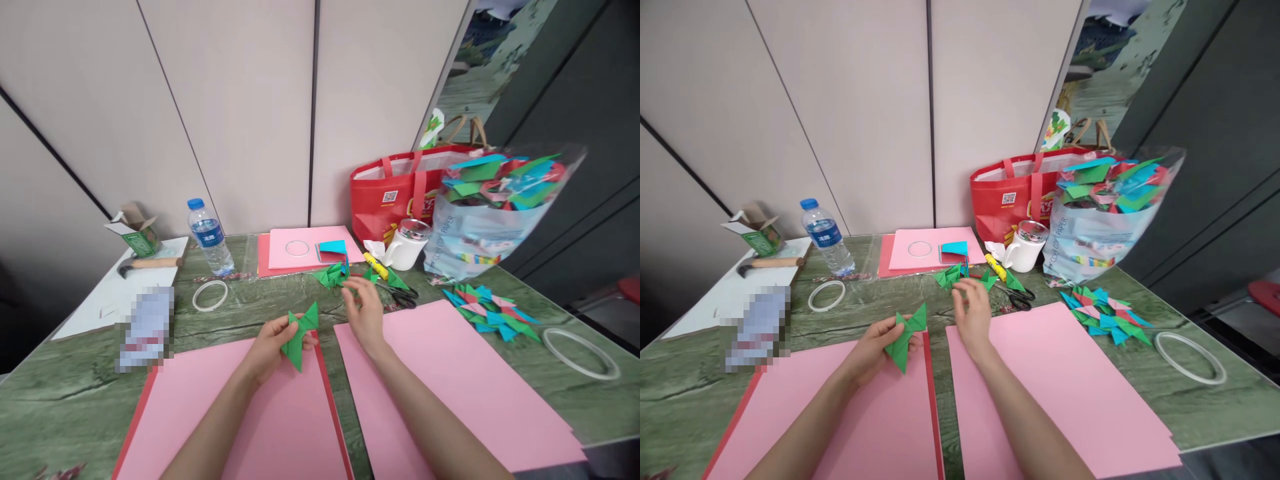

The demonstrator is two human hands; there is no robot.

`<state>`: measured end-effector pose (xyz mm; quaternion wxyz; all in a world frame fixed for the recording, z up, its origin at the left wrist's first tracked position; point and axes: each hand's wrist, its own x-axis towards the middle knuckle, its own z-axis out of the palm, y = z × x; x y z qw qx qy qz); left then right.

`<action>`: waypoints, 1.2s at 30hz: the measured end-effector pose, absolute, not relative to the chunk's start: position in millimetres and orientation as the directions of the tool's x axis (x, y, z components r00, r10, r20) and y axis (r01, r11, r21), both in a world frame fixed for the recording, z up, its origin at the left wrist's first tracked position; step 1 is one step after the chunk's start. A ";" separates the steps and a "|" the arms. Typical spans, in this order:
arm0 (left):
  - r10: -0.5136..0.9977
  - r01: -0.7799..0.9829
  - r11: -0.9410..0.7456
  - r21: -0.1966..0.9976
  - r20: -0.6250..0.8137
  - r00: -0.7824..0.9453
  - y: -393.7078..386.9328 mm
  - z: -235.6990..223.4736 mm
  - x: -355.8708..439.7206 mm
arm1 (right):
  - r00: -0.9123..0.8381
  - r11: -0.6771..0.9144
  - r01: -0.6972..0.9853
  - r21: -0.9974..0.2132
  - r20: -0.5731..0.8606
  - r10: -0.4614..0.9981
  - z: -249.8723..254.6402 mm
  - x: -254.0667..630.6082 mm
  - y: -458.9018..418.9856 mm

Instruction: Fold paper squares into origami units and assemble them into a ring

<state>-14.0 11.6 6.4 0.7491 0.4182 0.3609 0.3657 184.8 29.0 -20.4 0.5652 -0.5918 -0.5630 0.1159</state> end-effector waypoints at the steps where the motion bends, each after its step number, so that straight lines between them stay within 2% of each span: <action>1: 0.851 -0.283 0.397 0.873 -0.234 0.471 11.8 6.5 -13.5 | 0.374 0.222 0.624 -0.749 0.536 0.756 -23.8 193.4 33.2; 5: 0.856 -0.403 0.411 0.817 -0.193 0.480 11.8 10.0 -13.5 | 0.285 0.079 0.813 -0.577 0.512 0.810 -41.7 215.9 44.7; 8: 0.844 -0.419 0.390 0.820 -0.137 0.519 10.4 13.6 -14.8 | 0.257 0.085 0.831 -0.550 0.515 0.818 -48.2 217.9 46.3; 12: 0.858 -0.409 0.334 0.849 -0.094 0.505 9.4 15.7 -16.2 | 0.368 0.183 0.743 -0.644 0.621 0.691 -34.9 213.6 41.8; 15: 0.882 -0.378 0.314 0.871 -0.120 0.455 10.5 15.5 -16.3 | 0.473 0.323 0.586 -0.743 0.638 0.608 -19.7 204.9 34.3; 19: 0.918 -0.351 0.310 0.884 -0.181 0.353 12.2 14.5 -15.0 | 0.386 0.408 0.473 -0.781 0.600 0.700 -11.0 183.4 21.5; 25: 0.944 -0.300 0.295 0.907 -0.227 0.241 12.3 8.5 -12.4 | 0.225 0.364 0.382 -0.849 0.467 0.855 -8.6 156.2 7.3; 31: 0.955 -0.307 0.257 0.916 -0.192 0.226 11.4 6.6 -8.1 | 0.106 0.243 0.061 -0.968 0.249 0.963 -8.0 152.4 6.8; 36: 0.949 -0.213 0.215 0.953 -0.152 0.276 8.2 8.2 -6.9 | 0.127 0.224 0.082 -0.971 0.233 0.964 -5.7 158.5 9.7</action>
